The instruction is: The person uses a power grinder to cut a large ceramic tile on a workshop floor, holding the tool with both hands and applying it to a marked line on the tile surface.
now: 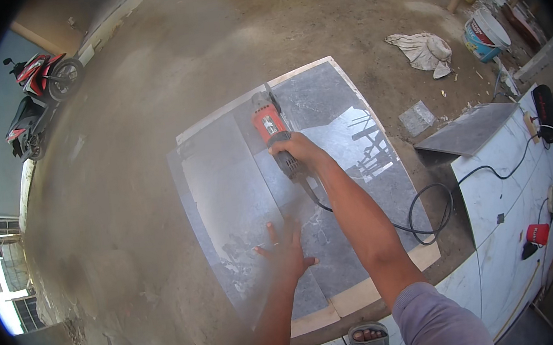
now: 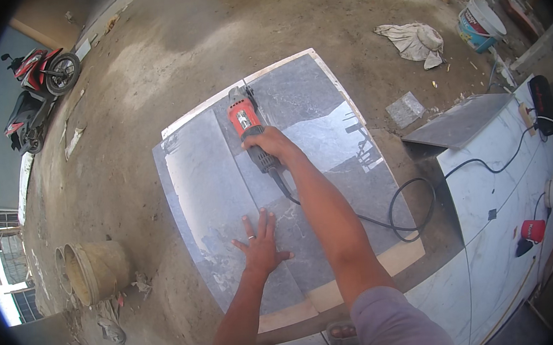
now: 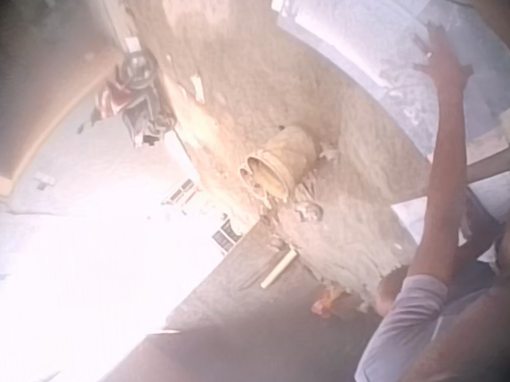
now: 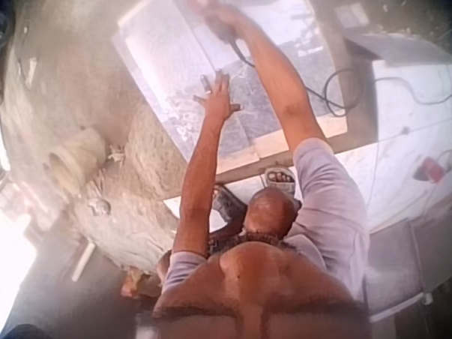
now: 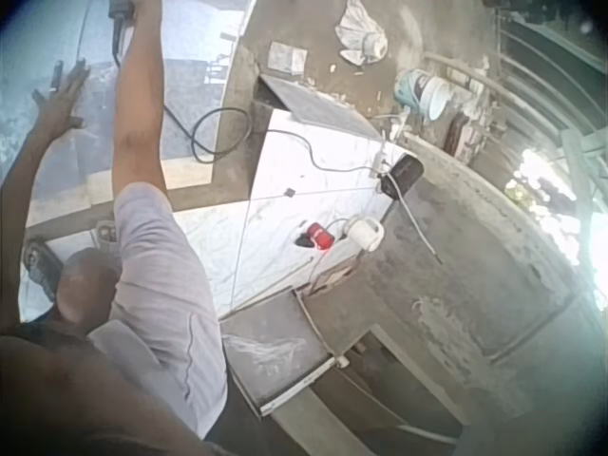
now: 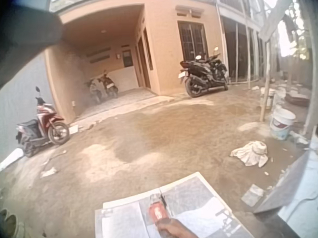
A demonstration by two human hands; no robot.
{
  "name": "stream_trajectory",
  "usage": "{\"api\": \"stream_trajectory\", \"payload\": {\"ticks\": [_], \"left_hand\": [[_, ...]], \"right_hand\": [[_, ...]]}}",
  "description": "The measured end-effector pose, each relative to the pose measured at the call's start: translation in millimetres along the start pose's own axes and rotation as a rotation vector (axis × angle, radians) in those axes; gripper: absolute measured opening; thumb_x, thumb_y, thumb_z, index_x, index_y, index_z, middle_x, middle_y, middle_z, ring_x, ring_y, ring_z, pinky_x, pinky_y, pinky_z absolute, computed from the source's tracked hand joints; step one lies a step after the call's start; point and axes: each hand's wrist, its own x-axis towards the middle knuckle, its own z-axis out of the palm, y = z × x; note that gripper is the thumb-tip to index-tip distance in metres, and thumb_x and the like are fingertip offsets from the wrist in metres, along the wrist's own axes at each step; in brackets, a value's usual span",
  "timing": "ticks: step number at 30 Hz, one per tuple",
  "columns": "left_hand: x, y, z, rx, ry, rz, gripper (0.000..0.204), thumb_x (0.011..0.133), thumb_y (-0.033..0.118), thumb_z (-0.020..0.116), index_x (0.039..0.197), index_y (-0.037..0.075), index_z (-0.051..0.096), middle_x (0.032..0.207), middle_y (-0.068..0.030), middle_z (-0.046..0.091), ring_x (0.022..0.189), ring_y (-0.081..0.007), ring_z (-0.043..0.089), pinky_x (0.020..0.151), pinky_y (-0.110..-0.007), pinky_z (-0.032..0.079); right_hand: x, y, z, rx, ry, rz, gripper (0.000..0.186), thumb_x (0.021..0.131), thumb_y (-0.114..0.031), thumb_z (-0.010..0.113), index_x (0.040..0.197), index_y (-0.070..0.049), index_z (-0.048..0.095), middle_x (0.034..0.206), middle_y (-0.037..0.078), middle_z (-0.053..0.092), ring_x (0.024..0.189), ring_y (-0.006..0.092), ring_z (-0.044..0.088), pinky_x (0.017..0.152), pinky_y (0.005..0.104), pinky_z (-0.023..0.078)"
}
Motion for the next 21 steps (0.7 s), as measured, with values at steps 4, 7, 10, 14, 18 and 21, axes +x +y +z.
{"api": "stream_trajectory", "payload": {"ticks": [4, 7, 10, 14, 18, 21], "left_hand": [[0, 0, 0, 0.007, 0.001, 0.000, 0.123, 0.067, 0.053, 0.088, 0.161, 0.018, 0.018, 0.170, -0.0033, 0.002, 0.152, -0.0496, -0.003, 0.099, -0.091, 0.015], [-1, 0, -2, 0.000, -0.003, -0.003, 0.123, 0.067, 0.053, 0.088, 0.161, 0.017, 0.018, 0.170, -0.0034, 0.002, 0.152, -0.0497, -0.003, 0.099, -0.091, 0.015], [-1, -1, -1, 0.000, -0.001, -0.005, 0.122, 0.067, 0.053, 0.088, 0.161, 0.017, 0.019, 0.170, -0.0036, 0.002, 0.152, -0.0497, -0.003, 0.099, -0.091, 0.015], [-1, -1, 0, 0.000, 0.005, 0.001, 0.122, 0.067, 0.052, 0.088, 0.161, 0.017, 0.019, 0.170, -0.0036, 0.002, 0.152, -0.0497, -0.002, 0.099, -0.091, 0.015], [-1, -1, -1, -0.006, 0.007, -0.002, 0.122, 0.067, 0.052, 0.088, 0.161, 0.017, 0.018, 0.170, -0.0035, 0.002, 0.152, -0.0501, -0.001, 0.099, -0.091, 0.015], [-1, 0, -1, -0.004, 0.008, 0.004, 0.122, 0.067, 0.052, 0.088, 0.161, 0.017, 0.018, 0.170, -0.0034, 0.002, 0.152, -0.0502, -0.001, 0.099, -0.091, 0.015]], "right_hand": [[4, -1, 2, 0.021, 0.000, 0.017, 0.026, 0.074, -0.021, 0.077, 0.091, -0.004, 0.067, 0.071, 0.005, 0.063, 0.055, 0.0144, 0.058, 0.050, 0.0337, 0.047], [3, 3, 1, 0.006, -0.004, -0.024, 0.028, 0.074, -0.021, 0.077, 0.093, -0.003, 0.067, 0.073, 0.005, 0.063, 0.056, 0.0146, 0.059, 0.050, 0.0342, 0.047], [-2, 9, 2, -0.048, 0.030, -0.016, 0.030, 0.075, -0.021, 0.077, 0.096, -0.003, 0.066, 0.074, 0.006, 0.064, 0.057, 0.0149, 0.059, 0.051, 0.0335, 0.047], [-9, 18, 1, -0.057, 0.022, -0.072, 0.032, 0.075, -0.021, 0.077, 0.099, -0.002, 0.066, 0.076, 0.006, 0.065, 0.059, 0.0162, 0.060, 0.055, 0.0331, 0.048], [-15, 22, 3, -0.059, 0.027, -0.105, 0.032, 0.075, -0.022, 0.077, 0.098, -0.002, 0.066, 0.077, 0.006, 0.066, 0.061, 0.0170, 0.061, 0.059, 0.0335, 0.049], [-13, 20, -2, -0.045, 0.019, -0.092, 0.031, 0.075, -0.022, 0.077, 0.097, -0.003, 0.067, 0.077, 0.006, 0.065, 0.061, 0.0166, 0.061, 0.057, 0.0334, 0.049]]}}
